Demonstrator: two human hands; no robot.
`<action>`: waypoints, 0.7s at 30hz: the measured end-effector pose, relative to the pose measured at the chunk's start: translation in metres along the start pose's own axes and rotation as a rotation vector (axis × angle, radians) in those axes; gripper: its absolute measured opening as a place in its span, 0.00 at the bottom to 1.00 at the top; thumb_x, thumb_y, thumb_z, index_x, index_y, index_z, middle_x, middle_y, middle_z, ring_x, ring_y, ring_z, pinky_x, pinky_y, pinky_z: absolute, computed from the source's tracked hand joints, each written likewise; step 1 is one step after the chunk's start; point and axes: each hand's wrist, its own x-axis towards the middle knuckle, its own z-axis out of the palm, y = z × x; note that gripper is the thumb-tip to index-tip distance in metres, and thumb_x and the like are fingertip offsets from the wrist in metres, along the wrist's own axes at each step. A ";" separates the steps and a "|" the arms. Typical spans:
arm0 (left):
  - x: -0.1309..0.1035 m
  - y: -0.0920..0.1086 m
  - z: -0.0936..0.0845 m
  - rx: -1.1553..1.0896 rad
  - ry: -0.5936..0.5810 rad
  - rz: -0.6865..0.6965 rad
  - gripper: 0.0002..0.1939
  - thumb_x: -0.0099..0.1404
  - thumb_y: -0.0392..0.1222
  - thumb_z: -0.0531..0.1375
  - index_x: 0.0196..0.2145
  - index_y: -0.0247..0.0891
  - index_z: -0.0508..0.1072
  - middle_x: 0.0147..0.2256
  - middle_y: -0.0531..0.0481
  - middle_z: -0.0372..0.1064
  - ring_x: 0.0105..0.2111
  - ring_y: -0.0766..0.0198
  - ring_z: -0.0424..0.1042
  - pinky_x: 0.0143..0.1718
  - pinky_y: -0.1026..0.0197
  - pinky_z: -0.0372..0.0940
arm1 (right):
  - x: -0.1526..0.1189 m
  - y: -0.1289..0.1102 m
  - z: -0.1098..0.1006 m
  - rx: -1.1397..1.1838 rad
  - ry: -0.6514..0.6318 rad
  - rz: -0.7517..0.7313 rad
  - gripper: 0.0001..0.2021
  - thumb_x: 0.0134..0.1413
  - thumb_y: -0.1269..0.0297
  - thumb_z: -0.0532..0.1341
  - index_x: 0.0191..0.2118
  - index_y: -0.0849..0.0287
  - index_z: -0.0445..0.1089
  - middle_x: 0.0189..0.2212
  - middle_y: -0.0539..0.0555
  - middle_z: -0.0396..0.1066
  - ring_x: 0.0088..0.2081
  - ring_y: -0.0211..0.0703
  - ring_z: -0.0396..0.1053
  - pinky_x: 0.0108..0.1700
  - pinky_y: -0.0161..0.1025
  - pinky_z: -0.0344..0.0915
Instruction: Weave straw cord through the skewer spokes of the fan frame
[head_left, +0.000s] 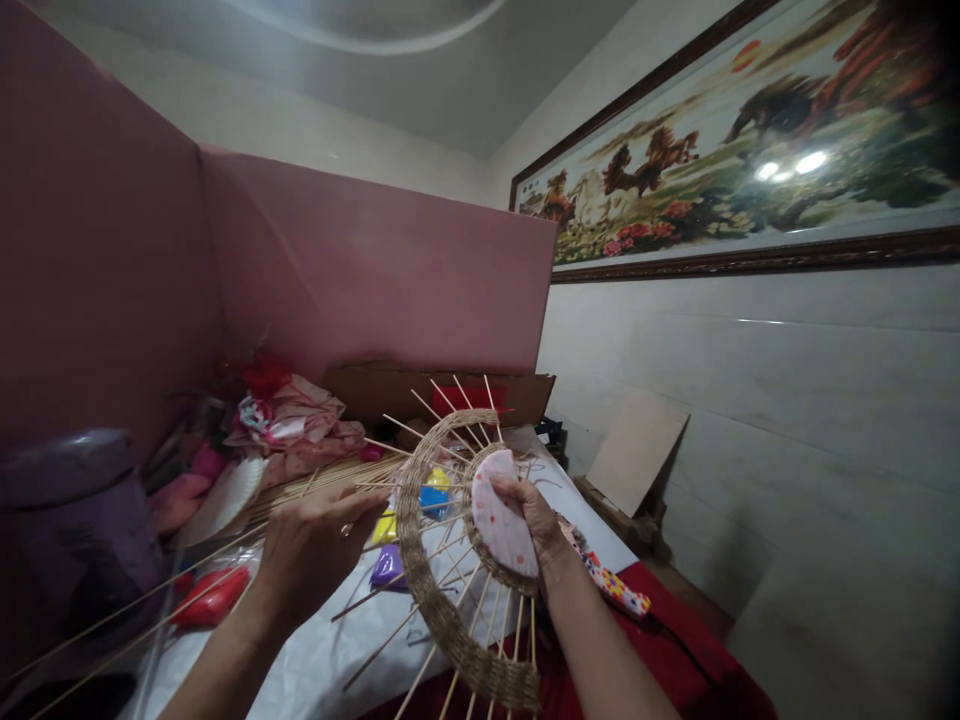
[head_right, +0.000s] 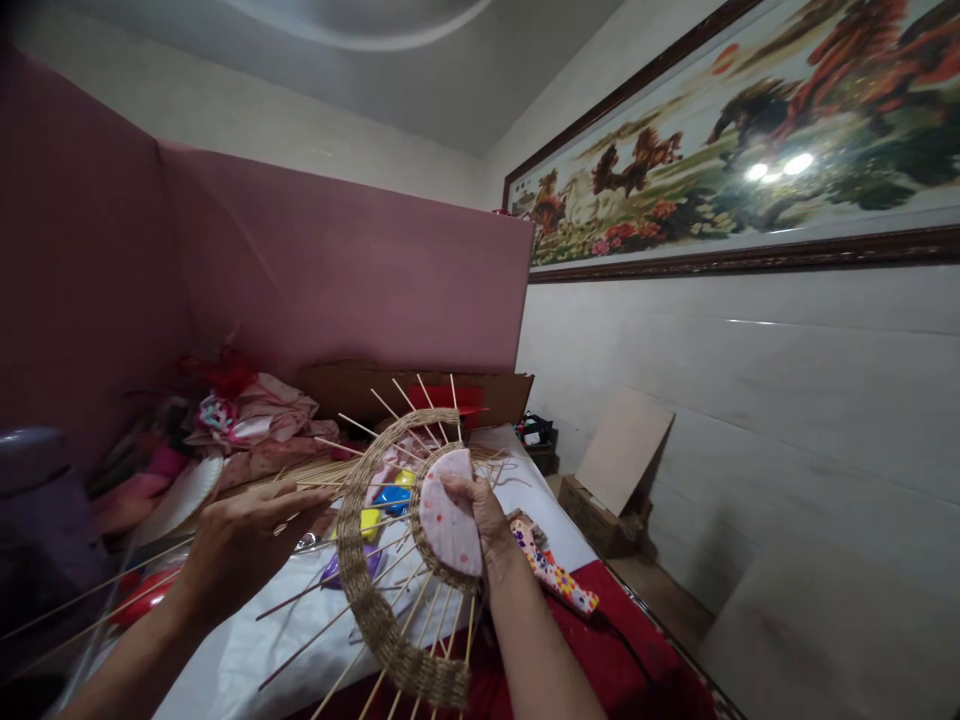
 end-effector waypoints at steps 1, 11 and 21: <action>0.001 0.000 -0.002 -0.038 -0.012 -0.019 0.13 0.62 0.47 0.55 0.34 0.45 0.79 0.29 0.49 0.75 0.26 0.60 0.72 0.28 0.61 0.58 | -0.001 -0.001 0.000 0.010 -0.012 0.014 0.04 0.43 0.70 0.62 0.28 0.66 0.69 0.19 0.55 0.74 0.18 0.41 0.70 0.22 0.35 0.67; 0.004 0.006 -0.013 -0.150 -0.022 -0.126 0.17 0.61 0.53 0.53 0.35 0.46 0.78 0.23 0.52 0.65 0.24 0.64 0.66 0.27 0.62 0.53 | -0.003 -0.003 -0.001 0.031 -0.015 0.053 0.06 0.46 0.68 0.60 0.30 0.66 0.70 0.18 0.55 0.73 0.18 0.41 0.70 0.23 0.36 0.68; 0.006 0.005 -0.011 -0.649 0.034 -0.348 0.22 0.59 0.58 0.53 0.23 0.40 0.77 0.20 0.50 0.62 0.25 0.61 0.63 0.28 0.62 0.56 | -0.003 -0.004 -0.003 0.087 -0.002 0.060 0.05 0.45 0.68 0.61 0.30 0.66 0.70 0.18 0.55 0.73 0.19 0.42 0.71 0.25 0.37 0.70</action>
